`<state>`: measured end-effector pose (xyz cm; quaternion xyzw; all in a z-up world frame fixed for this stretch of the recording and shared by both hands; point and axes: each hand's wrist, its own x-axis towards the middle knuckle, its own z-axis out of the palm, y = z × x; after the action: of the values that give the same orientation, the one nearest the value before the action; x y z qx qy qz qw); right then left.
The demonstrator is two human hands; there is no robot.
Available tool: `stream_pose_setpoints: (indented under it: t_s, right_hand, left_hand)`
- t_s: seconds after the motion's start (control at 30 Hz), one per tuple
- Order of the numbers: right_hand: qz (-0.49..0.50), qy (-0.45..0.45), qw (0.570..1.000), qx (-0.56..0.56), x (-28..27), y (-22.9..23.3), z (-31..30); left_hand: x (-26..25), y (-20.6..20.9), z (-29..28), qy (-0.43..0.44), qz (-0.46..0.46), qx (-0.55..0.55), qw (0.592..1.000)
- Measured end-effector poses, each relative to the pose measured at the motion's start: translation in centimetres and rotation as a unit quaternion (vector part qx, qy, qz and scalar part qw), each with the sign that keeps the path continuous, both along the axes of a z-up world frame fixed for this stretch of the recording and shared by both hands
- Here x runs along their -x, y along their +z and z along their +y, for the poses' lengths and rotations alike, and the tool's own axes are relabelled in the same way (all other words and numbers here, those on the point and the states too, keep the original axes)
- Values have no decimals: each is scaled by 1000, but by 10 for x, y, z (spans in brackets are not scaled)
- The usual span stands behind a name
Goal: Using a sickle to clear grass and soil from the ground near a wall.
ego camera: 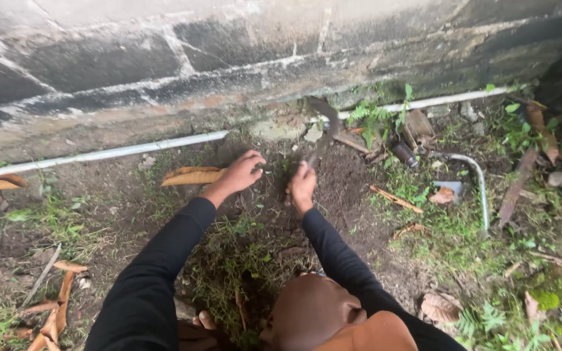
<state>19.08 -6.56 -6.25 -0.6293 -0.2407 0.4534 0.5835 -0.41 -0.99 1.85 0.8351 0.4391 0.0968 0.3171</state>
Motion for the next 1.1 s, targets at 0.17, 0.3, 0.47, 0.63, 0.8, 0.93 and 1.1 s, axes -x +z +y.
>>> stream_pose_setpoints:
  t_s: [0.17,0.3,0.47,0.63,0.8,0.93,1.1]
  right_hand:
    - [52,-93,994,-9,-12,-15,-11]
    - [32,47,998,-13,-25,-5,-7]
    - [9,-43,999,13,-24,0,-9]
    - [149,45,988,0,-13,20,-40]
    - [126,43,991,-33,-32,17,-71]
    - [102,-28,991,-88,-49,6,-45]
    - [92,-9,996,-3,-35,3,-36]
  left_hand:
    - [12,-21,-6,-24,-25,-13,999]
    - [11,0,-8,2,4,24,1000]
    - [15,-11,-7,4,-7,30,1000]
    - [8,9,-11,-5,49,46,998]
    - [14,-6,-2,-7,-7,40,999]
    - [21,-34,4,-26,-27,-8,999]
    - [13,-2,-4,-21,11,21,999]
